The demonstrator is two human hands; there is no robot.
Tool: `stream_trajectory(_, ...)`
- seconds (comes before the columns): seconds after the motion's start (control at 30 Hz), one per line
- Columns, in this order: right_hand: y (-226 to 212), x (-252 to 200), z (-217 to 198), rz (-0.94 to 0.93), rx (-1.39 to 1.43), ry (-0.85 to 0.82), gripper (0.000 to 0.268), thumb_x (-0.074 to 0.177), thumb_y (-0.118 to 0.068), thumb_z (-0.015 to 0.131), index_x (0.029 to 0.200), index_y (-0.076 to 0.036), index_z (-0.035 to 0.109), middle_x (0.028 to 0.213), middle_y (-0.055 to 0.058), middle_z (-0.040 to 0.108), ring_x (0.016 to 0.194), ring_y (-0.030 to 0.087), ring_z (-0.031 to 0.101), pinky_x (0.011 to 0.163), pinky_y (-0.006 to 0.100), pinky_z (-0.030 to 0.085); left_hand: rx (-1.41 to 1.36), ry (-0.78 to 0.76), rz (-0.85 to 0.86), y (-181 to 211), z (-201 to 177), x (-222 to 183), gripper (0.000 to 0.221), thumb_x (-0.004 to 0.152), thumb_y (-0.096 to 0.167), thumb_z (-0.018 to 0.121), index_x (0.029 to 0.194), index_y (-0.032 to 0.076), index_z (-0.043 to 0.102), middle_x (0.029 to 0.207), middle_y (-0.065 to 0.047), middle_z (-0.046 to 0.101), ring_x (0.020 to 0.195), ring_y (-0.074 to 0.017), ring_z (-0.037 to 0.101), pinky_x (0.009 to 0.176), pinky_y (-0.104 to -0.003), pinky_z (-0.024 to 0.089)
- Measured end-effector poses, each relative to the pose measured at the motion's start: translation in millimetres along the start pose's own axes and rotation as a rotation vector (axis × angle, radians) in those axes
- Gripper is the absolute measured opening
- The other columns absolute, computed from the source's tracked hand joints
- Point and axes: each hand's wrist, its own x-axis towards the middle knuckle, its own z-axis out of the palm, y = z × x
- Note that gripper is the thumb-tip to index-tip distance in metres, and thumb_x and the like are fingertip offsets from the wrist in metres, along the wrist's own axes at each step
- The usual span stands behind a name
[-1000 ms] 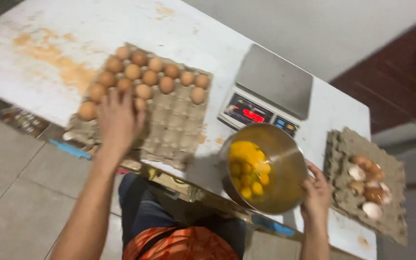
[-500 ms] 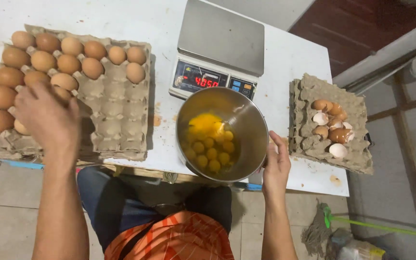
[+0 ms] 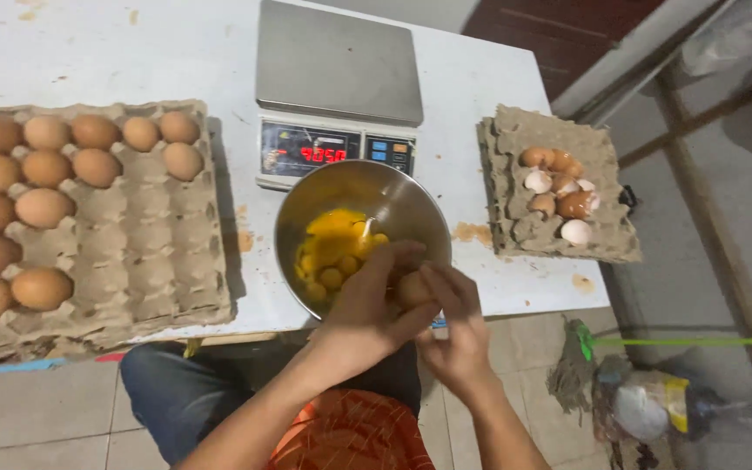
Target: Cracking multiple eggs from a carton into a metal bowl placed on a digital scale.
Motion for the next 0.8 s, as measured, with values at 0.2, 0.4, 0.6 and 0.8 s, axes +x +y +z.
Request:
stream_trajectory(0.2,26,20,-21,0.245,0.198,0.090,0.049,0.072,-0.010,0.076,0.117,0.000,0.058,0.108,0.019,0.062,0.099,0.032,0.064,0.085,0.046,0.053,0.404,-0.056,0.342,-39,-4,25,0.068,0.083,0.029,0.064,0.139,0.006,0.035,0.122,-0.028,0.052,0.109,-0.0516,0.054,0.082,-0.060,0.051)
stream_trajectory(0.4,41,45,-31,0.208,0.204,0.112,0.051,0.083,-0.001,0.066,0.126,0.009,0.041,0.112,0.025,0.061,0.104,0.037,0.062,0.087,0.049,0.051,0.561,0.456,0.652,-71,-16,44,0.046,0.086,0.017,0.066,0.129,0.008,0.051,0.100,-0.009,0.064,0.087,-0.0277,0.066,0.073,-0.040,0.056)
stream_trajectory(0.6,49,62,-22,0.170,0.105,-0.084,0.044,0.084,-0.004,0.065,0.126,-0.004,0.055,0.112,0.014,0.060,0.087,0.026,0.062,0.065,0.032,0.052,0.480,0.553,0.708,-68,-16,39,0.043,0.085,0.011,0.065,0.127,0.013,0.055,0.095,-0.004,0.063,0.081,-0.0214,0.065,0.068,-0.035,0.056)
stream_trajectory(0.8,41,71,-24,0.274,0.470,0.081,0.047,0.087,-0.002,0.061,0.132,0.002,0.048,0.113,0.018,0.060,0.097,0.020,0.056,0.081,0.035,0.050,0.394,0.476,0.637,-66,-20,40,0.037,0.086,0.011,0.063,0.123,0.008,0.056,0.097,-0.009,0.062,0.081,-0.0256,0.065,0.067,-0.039,0.055)
